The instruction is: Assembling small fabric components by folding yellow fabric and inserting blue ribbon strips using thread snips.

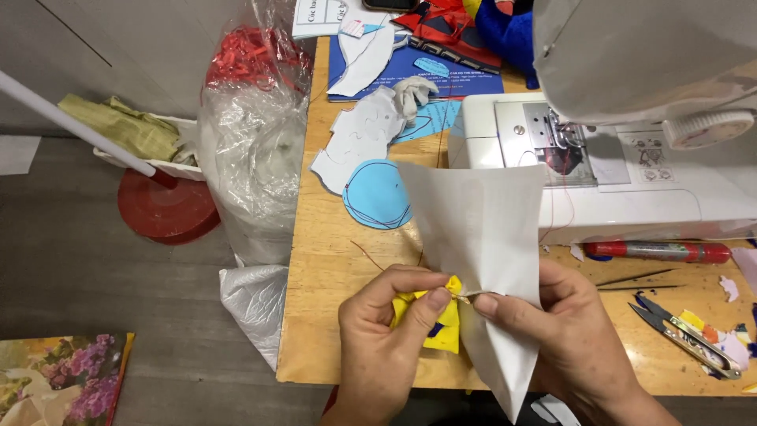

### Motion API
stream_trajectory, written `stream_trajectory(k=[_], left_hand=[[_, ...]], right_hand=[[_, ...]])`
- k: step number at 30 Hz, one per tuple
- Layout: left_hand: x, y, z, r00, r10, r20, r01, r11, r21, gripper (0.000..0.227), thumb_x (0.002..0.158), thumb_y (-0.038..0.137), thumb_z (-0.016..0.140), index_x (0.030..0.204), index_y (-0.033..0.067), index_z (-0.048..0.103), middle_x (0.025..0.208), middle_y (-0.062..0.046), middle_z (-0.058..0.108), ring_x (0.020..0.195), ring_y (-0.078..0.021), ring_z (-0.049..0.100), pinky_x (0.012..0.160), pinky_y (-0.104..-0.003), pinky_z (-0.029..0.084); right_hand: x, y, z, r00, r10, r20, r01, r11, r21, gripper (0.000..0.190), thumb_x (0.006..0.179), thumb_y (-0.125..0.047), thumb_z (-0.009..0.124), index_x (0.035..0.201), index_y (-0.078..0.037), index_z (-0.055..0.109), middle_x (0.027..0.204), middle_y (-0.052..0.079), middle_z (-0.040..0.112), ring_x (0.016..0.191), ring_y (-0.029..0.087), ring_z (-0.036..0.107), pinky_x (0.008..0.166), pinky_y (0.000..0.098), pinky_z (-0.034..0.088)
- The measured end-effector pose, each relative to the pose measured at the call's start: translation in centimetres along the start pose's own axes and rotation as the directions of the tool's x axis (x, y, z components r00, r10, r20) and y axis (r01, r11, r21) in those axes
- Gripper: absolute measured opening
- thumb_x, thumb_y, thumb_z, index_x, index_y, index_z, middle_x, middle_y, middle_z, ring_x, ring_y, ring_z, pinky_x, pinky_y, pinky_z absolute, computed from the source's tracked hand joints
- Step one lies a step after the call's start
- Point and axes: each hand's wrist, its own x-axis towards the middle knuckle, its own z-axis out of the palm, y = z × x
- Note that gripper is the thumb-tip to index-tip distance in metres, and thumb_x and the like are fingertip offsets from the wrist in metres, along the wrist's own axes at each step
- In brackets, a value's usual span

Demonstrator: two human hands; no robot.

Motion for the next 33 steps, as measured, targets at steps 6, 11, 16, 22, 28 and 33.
stream_trajectory(k=[6, 11, 16, 22, 28, 33], left_hand=[[-0.4, 0.0, 1.1, 0.941, 0.332, 0.064, -0.337, 0.909, 0.247, 0.008, 0.094, 0.004, 0.068, 0.099, 0.0058, 0.074, 0.095, -0.009, 0.073, 0.089, -0.018, 0.073, 0.081, -0.027, 0.058], [-0.3, -0.3, 1.5, 0.907, 0.421, 0.022, -0.398, 0.838, 0.372, 0.004, 0.093, 0.006, 0.069, 0.095, 0.0054, 0.072, 0.092, -0.008, 0.073, 0.085, -0.0179, 0.073, 0.077, -0.027, 0.059], [0.0, -1.2, 0.9, 0.948, 0.316, -0.042, -0.295, 0.921, 0.255, 0.006, 0.093, 0.005, 0.069, 0.098, 0.0043, 0.072, 0.096, -0.009, 0.073, 0.09, -0.0163, 0.071, 0.076, -0.025, 0.058], [0.2, -1.4, 0.6, 0.977, 0.211, -0.028, -0.202, 0.962, 0.186, 0.007, 0.093, 0.006, 0.069, 0.098, 0.0042, 0.074, 0.097, -0.007, 0.075, 0.095, -0.0155, 0.071, 0.081, -0.026, 0.058], [0.0, -0.9, 0.8, 0.91, 0.41, 0.067, -0.406, 0.844, 0.352, 0.004, 0.096, 0.007, 0.067, 0.099, 0.0064, 0.07, 0.094, -0.007, 0.071, 0.087, -0.0175, 0.071, 0.079, -0.027, 0.058], [-0.1, -1.8, 0.4, 0.951, 0.303, 0.062, -0.309, 0.92, 0.24, 0.007, 0.098, 0.008, 0.062, 0.1, 0.0046, 0.067, 0.099, -0.008, 0.069, 0.095, -0.0185, 0.069, 0.085, -0.027, 0.055]], right_hand=[[0.6, 1.9, -0.8, 0.986, -0.082, 0.145, 0.103, 0.984, -0.143, 0.023, 0.071, -0.001, 0.087, 0.09, 0.008, 0.079, 0.075, 0.019, 0.079, 0.061, 0.023, 0.066, 0.051, 0.0359, 0.051], [0.8, 3.5, -1.3, 0.947, -0.306, 0.096, 0.32, 0.886, -0.336, 0.011, 0.082, -0.01, 0.08, 0.082, 0.002, 0.08, 0.073, 0.007, 0.077, 0.067, 0.013, 0.064, 0.057, 0.0302, 0.052], [0.7, 3.5, -0.7, 0.921, -0.337, 0.198, 0.389, 0.828, -0.404, 0.024, 0.097, -0.022, 0.063, 0.081, -0.005, 0.069, 0.077, -0.002, 0.062, 0.073, 0.01, 0.056, 0.064, 0.03, 0.05], [0.0, 3.4, -0.4, 0.694, -0.687, 0.214, 0.714, 0.62, -0.326, 0.074, 0.079, -0.013, 0.074, 0.142, 0.0, 0.038, 0.129, 0.015, 0.055, 0.12, 0.022, 0.057, 0.102, 0.0348, 0.047], [-2.0, 0.1, -0.1, 0.108, -0.843, 0.527, 0.631, -0.351, -0.691, 0.027, 0.094, -0.031, 0.079, 0.119, -0.022, 0.076, 0.125, 0.022, 0.044, 0.11, 0.034, 0.052, 0.093, 0.0445, 0.046], [-1.0, 0.5, 0.7, 0.25, -0.76, 0.6, 0.669, -0.313, -0.675, 0.008, 0.094, -0.025, 0.073, 0.096, -0.017, 0.073, 0.132, 0.015, 0.057, 0.093, 0.03, 0.051, 0.089, 0.0401, 0.047]])
